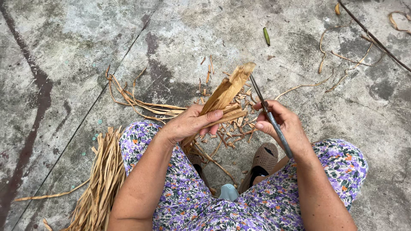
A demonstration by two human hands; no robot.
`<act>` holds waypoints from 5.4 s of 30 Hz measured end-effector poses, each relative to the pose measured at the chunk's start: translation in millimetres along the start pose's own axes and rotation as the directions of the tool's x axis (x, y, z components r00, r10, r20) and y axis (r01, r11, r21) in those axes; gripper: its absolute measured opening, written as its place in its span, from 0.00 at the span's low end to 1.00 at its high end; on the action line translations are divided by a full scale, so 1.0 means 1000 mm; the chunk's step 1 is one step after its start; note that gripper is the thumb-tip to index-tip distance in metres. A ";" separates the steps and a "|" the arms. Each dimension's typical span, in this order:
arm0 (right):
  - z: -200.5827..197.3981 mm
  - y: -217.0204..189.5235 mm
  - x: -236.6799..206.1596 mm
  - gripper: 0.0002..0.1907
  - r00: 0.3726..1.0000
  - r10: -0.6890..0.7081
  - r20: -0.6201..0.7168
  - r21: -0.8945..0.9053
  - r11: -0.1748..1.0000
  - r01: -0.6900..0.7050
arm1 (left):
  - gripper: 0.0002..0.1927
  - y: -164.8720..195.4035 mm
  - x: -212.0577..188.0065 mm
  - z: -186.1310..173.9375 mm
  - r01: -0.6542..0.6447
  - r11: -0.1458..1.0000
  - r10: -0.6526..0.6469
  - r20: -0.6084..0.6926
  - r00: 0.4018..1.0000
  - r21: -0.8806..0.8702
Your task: The person sits on a concrete floor with a pile of dried leaf strips beside them. They hold bundles of dried leaves in one hand and use scissors to trim off dark, damaged edge portions, dropping the trimmed waste pieces onto the ground and setting the trimmed leaves aside.
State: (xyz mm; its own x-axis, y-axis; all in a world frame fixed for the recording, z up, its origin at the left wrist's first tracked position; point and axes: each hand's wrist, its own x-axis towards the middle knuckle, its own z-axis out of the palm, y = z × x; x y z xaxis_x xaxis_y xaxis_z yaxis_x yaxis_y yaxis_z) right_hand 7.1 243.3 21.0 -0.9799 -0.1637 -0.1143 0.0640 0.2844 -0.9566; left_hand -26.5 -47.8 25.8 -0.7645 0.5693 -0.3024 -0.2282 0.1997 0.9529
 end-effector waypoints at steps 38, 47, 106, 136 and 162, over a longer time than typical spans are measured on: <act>0.025 -0.012 -0.016 0.19 0.925 -0.308 -0.221 0.223 0.908 0.355 | 0.31 -0.008 0.004 0.017 0.151 0.988 -0.147 0.093 0.985 -0.033; 0.042 -0.014 -0.007 0.23 0.961 -0.208 -0.183 0.308 0.916 0.257 | 0.36 0.002 0.015 0.046 0.091 0.996 -0.093 0.167 0.982 0.020; 0.006 0.013 -0.008 0.27 0.992 0.035 -0.125 0.022 0.999 -0.032 | 0.23 -0.014 0.003 0.004 -0.045 0.997 0.045 0.009 0.999 -0.065; 0.012 -0.022 -0.010 0.34 0.999 0.036 0.013 -0.359 0.933 -0.029 | 0.35 -0.007 0.000 0.004 -0.034 0.972 0.065 -0.129 0.990 0.231; 0.011 -0.006 -0.009 0.38 0.992 -0.125 0.032 -0.135 0.983 0.128 | 0.31 0.002 0.000 0.019 0.037 0.875 0.086 -0.229 0.970 0.482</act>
State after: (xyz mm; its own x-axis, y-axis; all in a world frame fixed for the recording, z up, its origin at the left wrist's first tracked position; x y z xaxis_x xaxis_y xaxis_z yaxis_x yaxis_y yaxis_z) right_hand 17.9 232.5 24.5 -0.9736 -0.2280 -0.0025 -0.0880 0.3857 -0.9184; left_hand -15.0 -32.4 27.2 -0.8990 0.3861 -0.2065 0.0628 0.5804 0.8119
